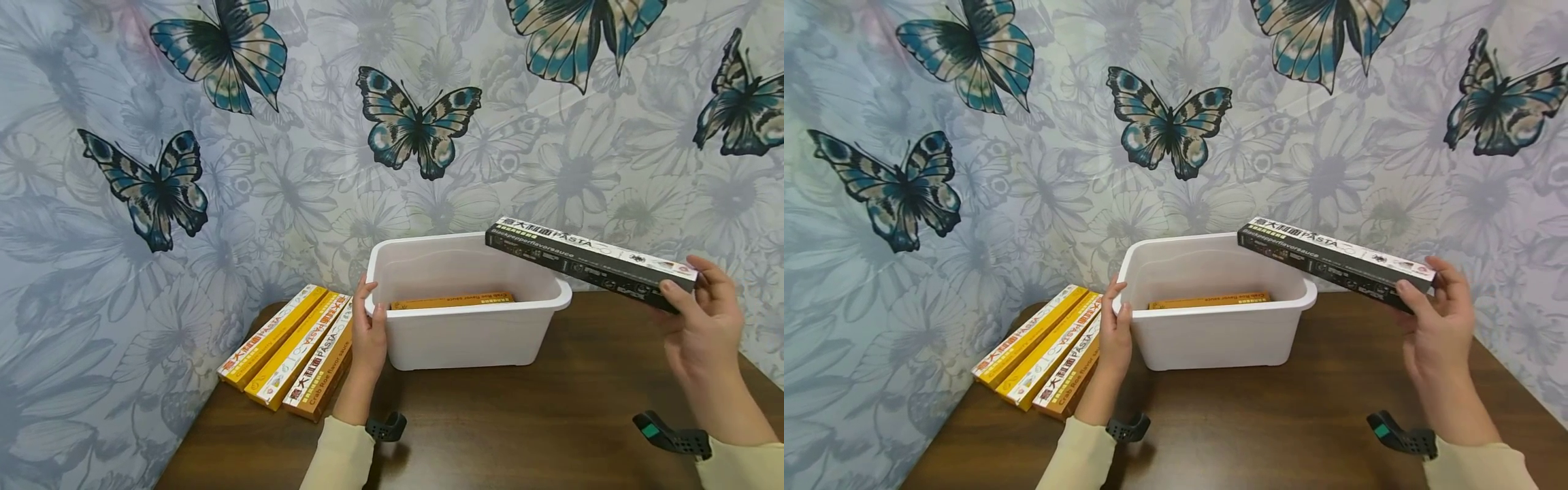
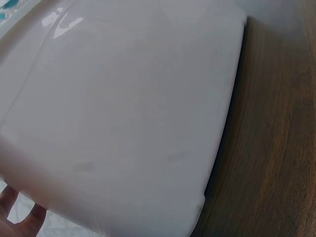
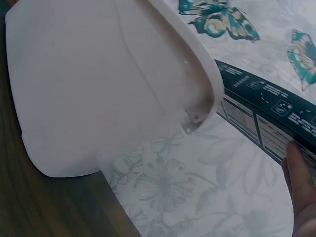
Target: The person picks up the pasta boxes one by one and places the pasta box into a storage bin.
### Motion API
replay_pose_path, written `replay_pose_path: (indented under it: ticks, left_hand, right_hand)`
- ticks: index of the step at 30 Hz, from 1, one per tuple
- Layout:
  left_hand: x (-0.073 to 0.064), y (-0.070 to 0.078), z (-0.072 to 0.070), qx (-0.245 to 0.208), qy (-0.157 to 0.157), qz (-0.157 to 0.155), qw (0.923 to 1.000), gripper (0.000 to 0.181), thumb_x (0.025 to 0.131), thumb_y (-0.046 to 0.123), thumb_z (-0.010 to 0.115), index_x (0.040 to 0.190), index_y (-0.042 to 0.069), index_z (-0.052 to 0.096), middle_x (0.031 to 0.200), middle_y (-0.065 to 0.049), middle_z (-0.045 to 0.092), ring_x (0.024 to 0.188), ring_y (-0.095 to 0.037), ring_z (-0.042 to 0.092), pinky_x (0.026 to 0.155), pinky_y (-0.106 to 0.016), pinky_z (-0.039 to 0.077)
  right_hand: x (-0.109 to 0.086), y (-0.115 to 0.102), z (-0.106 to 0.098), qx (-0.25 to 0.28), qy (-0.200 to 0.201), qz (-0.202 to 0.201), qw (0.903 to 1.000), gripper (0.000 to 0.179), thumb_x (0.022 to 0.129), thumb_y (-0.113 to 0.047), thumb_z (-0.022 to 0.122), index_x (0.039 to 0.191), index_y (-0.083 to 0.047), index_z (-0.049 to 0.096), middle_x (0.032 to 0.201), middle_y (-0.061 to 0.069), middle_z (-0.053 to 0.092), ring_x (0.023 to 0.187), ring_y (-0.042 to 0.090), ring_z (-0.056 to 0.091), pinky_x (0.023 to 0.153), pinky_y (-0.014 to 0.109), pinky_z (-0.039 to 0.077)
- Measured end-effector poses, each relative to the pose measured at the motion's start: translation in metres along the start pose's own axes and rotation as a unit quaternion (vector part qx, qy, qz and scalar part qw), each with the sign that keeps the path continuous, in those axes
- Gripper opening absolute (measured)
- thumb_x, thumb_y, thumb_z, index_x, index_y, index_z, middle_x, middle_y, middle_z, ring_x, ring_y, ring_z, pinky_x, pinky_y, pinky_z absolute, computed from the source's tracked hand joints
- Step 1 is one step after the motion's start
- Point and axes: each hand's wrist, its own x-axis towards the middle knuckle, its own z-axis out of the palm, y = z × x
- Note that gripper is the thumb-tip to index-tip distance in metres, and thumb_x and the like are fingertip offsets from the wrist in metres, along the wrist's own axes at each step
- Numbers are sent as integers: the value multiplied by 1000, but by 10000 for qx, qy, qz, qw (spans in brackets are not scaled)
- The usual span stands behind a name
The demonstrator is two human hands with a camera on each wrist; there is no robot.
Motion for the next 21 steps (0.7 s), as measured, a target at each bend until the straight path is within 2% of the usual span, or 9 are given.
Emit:
replay_pose_path:
  ticks: [4, 7, 10, 12, 16, 17, 19, 21]
  left_hand:
    - [0, 0, 0, 28, -36, -42, 10000, 46, 95, 11, 42, 139, -2, 41, 166, -17, 19, 154, -40, 17, 120, -65, 20]
    - [0, 1, 0, 53, -44, -49, 10000, 46, 94, 12, 41, 139, -2, 41, 166, -16, 19, 154, -39, 17, 120, -65, 20]
    - [0, 1, -1, 33, -45, -65, 10000, 46, 94, 12, 41, 139, -1, 41, 166, -16, 19, 154, -39, 17, 120, -65, 20]
    - [0, 1, -1, 21, -35, -67, 10000, 47, 94, 13, 42, 139, -1, 41, 166, -16, 19, 154, -39, 18, 120, -64, 20]
    - [0, 2, -1, 31, -20, -95, 9999, 47, 94, 14, 42, 139, -1, 42, 166, -15, 19, 154, -39, 18, 120, -64, 21]
    - [0, 2, -1, 35, -22, -96, 9999, 47, 94, 13, 42, 139, -1, 42, 166, -16, 19, 154, -39, 17, 120, -64, 21]
    - [0, 2, -1, 46, -34, -110, 9999, 47, 94, 13, 42, 139, -1, 41, 167, -16, 19, 154, -39, 17, 120, -64, 21]
    - [0, 3, -1, 42, -45, -112, 9999, 47, 94, 13, 42, 139, -1, 41, 167, -17, 18, 154, -39, 17, 119, -65, 22]
  right_hand:
    - [3, 6, 4, -258, -530, 314, 9978, 50, 91, 23, 44, 136, 1, 48, 130, 8, 47, 97, 18, 67, 63, 29, 61]
    - [4, 9, 7, -930, -797, 419, 9916, 53, 93, 19, 46, 141, -2, 46, 132, 6, 45, 100, 13, 64, 64, 24, 60]
    - [8, 12, 12, -1740, -997, 410, 9788, 55, 94, 15, 50, 144, -7, 44, 133, 2, 45, 95, 7, 65, 65, 19, 58]
    - [11, 15, 16, -2304, -1142, 390, 9656, 58, 93, 14, 54, 144, -11, 45, 132, -1, 46, 87, 3, 67, 64, 15, 56]
    - [19, 24, 23, -3210, -1496, 403, 9343, 62, 91, 12, 59, 144, -18, 44, 130, -6, 45, 80, -1, 68, 67, 10, 54]
    - [20, 26, 24, -3543, -1574, 443, 9207, 64, 92, 10, 60, 145, -20, 42, 131, -8, 43, 81, -3, 66, 66, 9, 53]
    - [22, 29, 28, -4247, -1734, 497, 8872, 65, 93, 3, 61, 148, -23, 39, 134, -9, 40, 87, -7, 64, 68, 8, 52]
    - [23, 31, 33, -5060, -1833, 554, 8410, 66, 95, -8, 64, 152, -27, 36, 141, -4, 38, 93, -10, 60, 67, 8, 50]
